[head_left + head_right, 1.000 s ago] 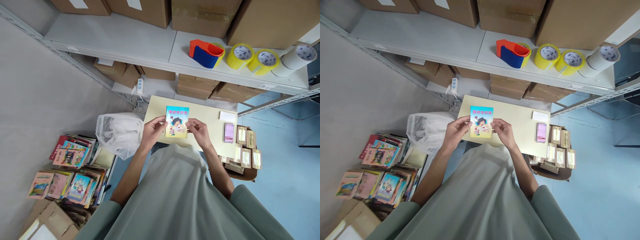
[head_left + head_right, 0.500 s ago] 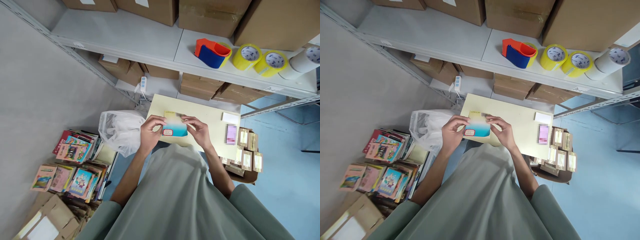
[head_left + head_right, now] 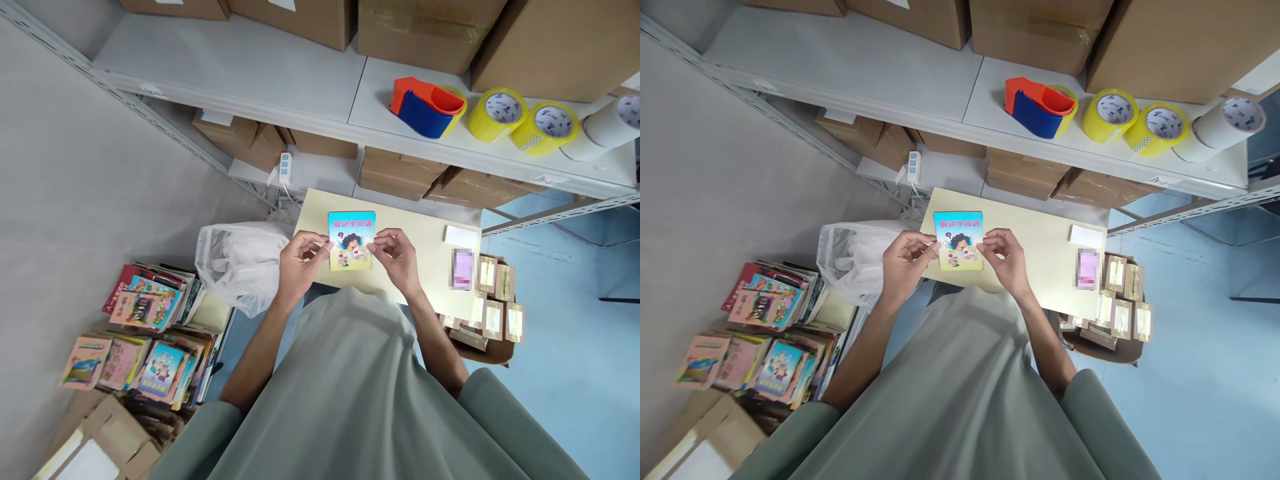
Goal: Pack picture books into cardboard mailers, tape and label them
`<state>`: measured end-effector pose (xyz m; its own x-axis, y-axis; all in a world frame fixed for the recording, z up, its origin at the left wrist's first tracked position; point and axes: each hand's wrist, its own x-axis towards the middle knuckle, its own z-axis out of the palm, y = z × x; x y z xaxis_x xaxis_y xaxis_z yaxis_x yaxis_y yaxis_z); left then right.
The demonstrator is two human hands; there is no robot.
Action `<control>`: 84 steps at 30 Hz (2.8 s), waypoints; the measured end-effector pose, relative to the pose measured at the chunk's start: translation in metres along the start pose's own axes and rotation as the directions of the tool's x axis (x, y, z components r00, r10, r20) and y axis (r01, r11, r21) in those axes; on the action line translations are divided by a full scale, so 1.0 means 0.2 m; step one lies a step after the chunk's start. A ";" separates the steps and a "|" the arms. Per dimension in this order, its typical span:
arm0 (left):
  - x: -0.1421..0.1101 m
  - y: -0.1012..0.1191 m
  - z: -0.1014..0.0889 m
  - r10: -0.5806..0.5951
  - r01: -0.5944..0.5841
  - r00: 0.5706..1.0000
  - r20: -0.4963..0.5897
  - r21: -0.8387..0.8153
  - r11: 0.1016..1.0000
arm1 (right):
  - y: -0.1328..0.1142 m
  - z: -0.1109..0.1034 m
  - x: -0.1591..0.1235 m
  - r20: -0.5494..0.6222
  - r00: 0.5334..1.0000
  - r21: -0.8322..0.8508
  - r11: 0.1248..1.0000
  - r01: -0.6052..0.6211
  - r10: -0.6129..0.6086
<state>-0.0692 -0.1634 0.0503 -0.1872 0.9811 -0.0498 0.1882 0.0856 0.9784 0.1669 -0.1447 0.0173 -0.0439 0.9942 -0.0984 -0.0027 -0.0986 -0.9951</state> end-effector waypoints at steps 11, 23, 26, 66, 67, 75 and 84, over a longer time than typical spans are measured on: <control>0.07 -0.01 -0.03 0.019 -0.036 0.990 0.137 0.122 0.992 | -0.01 -0.05 0.02 0.064 0.998 -0.014 1.000 -0.006 0.006; 0.10 0.04 0.09 -0.068 0.058 0.994 0.081 0.123 0.991 | -0.05 -0.03 0.05 -0.001 0.988 0.030 0.987 -0.155 0.155; 0.11 0.05 0.14 -0.057 0.047 0.996 0.071 0.139 0.989 | -0.03 -0.03 0.07 -0.010 0.977 0.012 0.977 -0.211 0.211; 0.23 -0.90 -0.72 -0.097 0.160 0.977 -0.190 0.348 0.924 | 0.52 0.44 0.25 0.208 0.934 -0.352 0.913 -0.206 0.291; 0.18 -0.96 -0.79 -0.137 0.199 0.975 -0.172 0.418 0.886 | 0.53 0.48 0.21 0.209 0.929 -0.366 0.905 -0.216 0.306; -0.03 -1.18 -1.20 -0.403 0.247 0.913 -0.060 0.869 0.429 | 0.57 0.83 0.04 0.259 0.876 -0.430 0.861 -0.272 0.406; 0.06 -1.10 -1.35 -0.399 0.209 0.916 0.044 0.796 0.568 | 0.53 1.14 -0.03 0.269 0.879 -0.436 0.864 -0.253 0.393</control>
<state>-0.3722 -0.2182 -0.1122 -0.2038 0.8721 -0.4449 0.8353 0.3920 0.3856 -0.0612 -0.1700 -0.0855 -0.3086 0.8235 -0.4760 0.4447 -0.3175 -0.8376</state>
